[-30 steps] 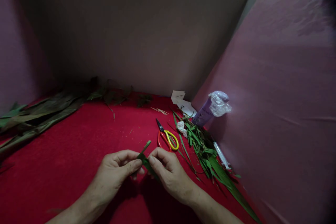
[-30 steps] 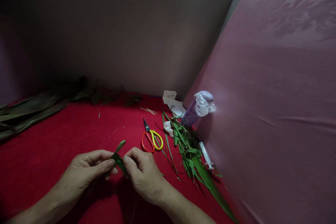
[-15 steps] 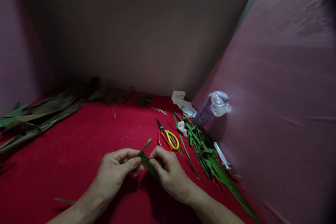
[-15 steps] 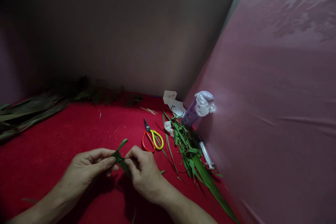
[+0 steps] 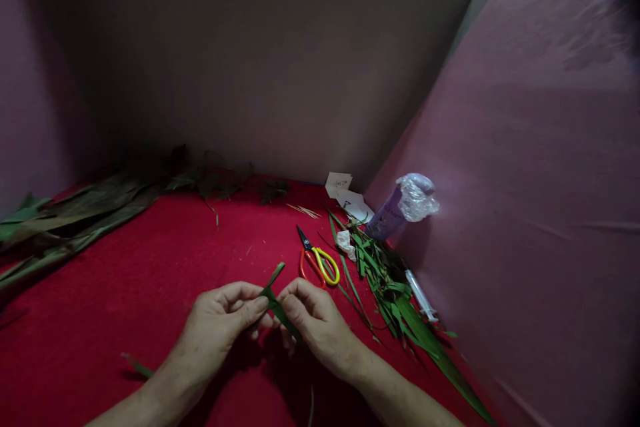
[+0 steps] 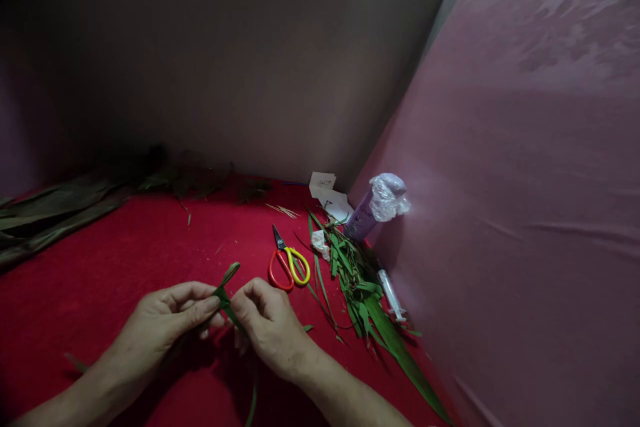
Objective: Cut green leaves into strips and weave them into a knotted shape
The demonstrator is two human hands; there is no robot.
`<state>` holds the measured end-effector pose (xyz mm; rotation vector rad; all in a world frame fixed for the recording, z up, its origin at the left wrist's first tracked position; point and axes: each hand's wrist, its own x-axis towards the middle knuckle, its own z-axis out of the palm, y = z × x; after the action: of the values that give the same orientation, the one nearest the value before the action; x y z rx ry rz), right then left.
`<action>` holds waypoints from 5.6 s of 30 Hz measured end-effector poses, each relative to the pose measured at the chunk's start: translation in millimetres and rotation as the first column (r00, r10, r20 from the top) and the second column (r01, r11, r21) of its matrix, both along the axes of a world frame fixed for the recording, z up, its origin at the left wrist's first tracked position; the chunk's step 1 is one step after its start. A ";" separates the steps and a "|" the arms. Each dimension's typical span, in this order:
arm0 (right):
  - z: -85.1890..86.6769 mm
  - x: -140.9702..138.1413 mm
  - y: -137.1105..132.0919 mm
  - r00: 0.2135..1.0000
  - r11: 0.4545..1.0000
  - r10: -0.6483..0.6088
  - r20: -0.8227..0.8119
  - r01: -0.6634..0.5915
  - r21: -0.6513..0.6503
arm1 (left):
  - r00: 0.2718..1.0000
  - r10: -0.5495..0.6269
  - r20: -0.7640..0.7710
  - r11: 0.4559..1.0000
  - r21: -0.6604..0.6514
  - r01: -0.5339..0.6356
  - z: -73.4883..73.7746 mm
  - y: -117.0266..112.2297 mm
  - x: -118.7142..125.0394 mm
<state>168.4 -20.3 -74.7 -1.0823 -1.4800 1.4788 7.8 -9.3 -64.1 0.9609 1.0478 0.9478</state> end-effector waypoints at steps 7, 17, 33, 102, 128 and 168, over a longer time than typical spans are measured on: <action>2.3 2.8 -0.3 0.994 0.997 -0.065 0.090 0.061 0.044 | 0.999 -0.050 -0.021 0.999 -0.018 0.049 7.9 -2.9 -0.2; 9.7 2.5 -4.3 0.942 0.977 -0.067 0.328 -0.004 0.212 | 0.988 -0.148 -0.053 0.989 -0.030 0.147 5.9 -1.4 0.4; -3.0 1.1 -3.3 0.980 0.991 -0.058 0.189 0.033 0.132 | 0.981 -0.191 -0.040 0.980 0.042 0.192 -5.6 6.3 -2.5; 6.2 3.0 -11.3 0.793 0.744 -0.424 0.437 0.030 0.668 | 0.987 0.042 -0.157 0.986 0.167 -0.016 0.1 2.4 -3.9; 10.5 -5.7 -13.6 0.868 0.830 -0.372 0.328 0.153 0.537 | 0.997 0.026 -0.072 0.995 0.095 -0.019 -3.5 -0.1 3.8; -1.8 0.3 -1.4 0.956 0.963 -0.223 0.189 0.185 0.197 | 0.995 -0.081 -0.049 0.995 0.045 0.084 3.4 -2.1 2.2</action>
<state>168.7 -21.7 -76.6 -1.2696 -1.5578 1.0936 9.9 -11.4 -60.8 1.0626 1.0213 0.8887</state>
